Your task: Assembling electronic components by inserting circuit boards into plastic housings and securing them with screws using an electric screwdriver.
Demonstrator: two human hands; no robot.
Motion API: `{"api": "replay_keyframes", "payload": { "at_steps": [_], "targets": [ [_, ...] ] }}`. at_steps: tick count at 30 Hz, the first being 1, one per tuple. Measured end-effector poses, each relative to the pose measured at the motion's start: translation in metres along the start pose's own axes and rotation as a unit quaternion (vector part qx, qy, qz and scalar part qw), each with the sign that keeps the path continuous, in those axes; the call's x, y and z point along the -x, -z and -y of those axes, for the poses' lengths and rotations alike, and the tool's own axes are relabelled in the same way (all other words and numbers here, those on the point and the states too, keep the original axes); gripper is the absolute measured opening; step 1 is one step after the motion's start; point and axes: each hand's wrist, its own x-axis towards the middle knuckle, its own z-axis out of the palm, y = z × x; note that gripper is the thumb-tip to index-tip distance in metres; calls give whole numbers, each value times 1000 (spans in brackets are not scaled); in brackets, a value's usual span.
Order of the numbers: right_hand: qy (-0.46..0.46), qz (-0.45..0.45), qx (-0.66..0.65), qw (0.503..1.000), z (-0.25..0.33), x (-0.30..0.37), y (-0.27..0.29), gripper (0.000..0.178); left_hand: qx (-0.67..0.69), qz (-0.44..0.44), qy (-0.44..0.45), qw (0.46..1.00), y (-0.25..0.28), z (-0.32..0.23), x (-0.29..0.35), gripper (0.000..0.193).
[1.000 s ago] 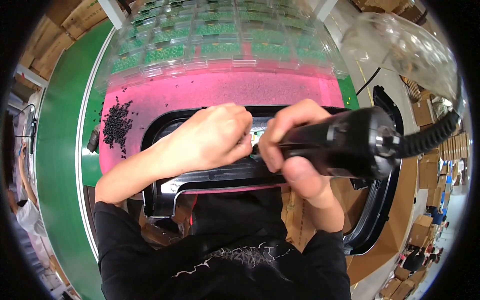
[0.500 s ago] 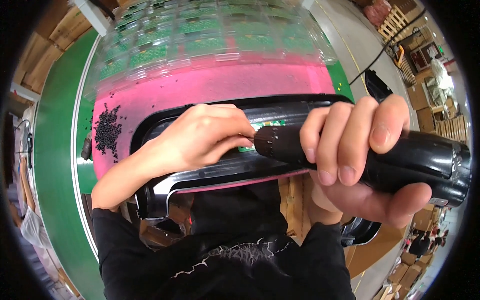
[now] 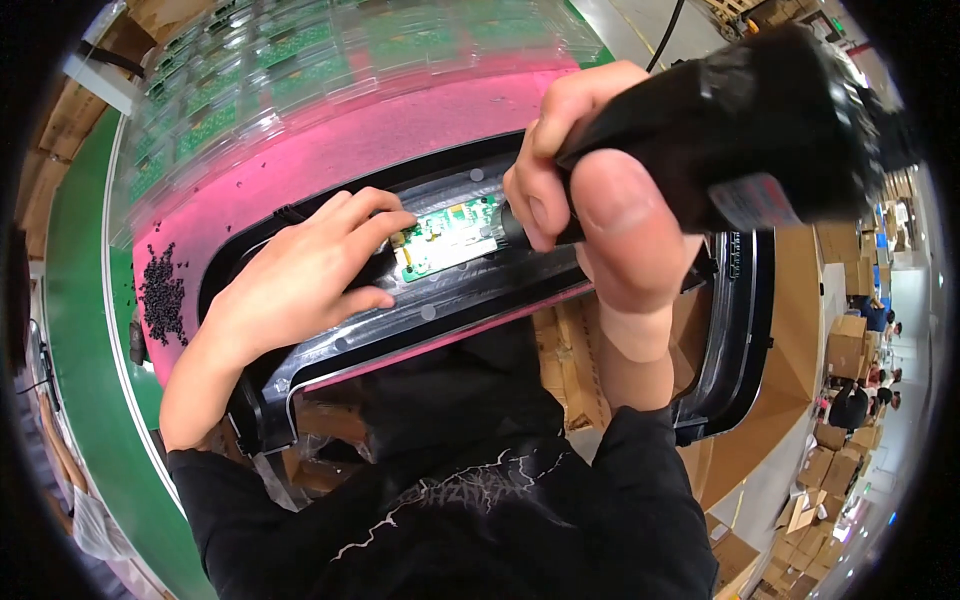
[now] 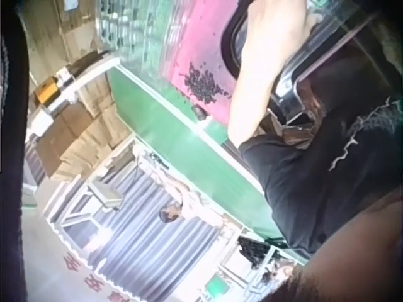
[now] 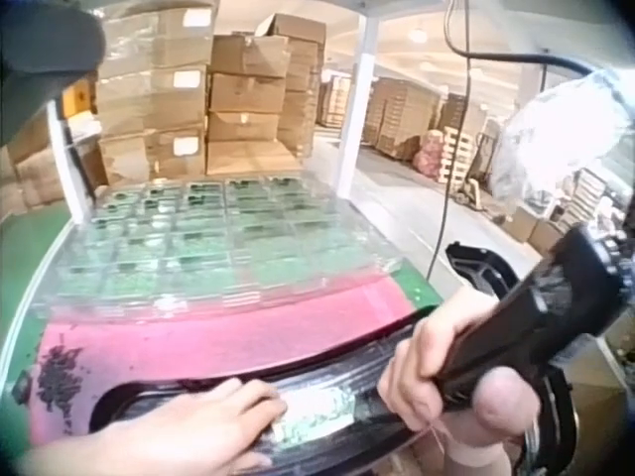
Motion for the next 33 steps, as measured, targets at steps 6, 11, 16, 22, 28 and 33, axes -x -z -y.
{"api": "replay_keyframes", "payload": {
  "at_steps": [6, 11, 16, 22, 28, 33],
  "targets": [
    [-12, -24, -1, 1000, -13, -1, 8, 49, 7, 14, 2, 1000, 5, -1, -2, 57],
    [-25, -15, -36, 999, -21, -6, 10, 47, 5, 21, 8, 1000, 6, 0, -2, 58],
    [-63, 22, -85, 994, -26, -11, 15, 48, 2, 20, -3, 1000, 2, 2, -3, 58],
    [-60, -10, -76, 995, -27, -9, 11, 49, -1, 34, 6, 999, 5, 1, -6, 57],
    [-59, 30, -97, 993, -28, -11, 10, 49, 22, 27, -6, 999, 5, 5, -4, 57],
    [-79, 35, -146, 985, -30, -18, 19, 49, 13, 19, -15, 1000, 3, 6, -3, 55]
  ]
}}
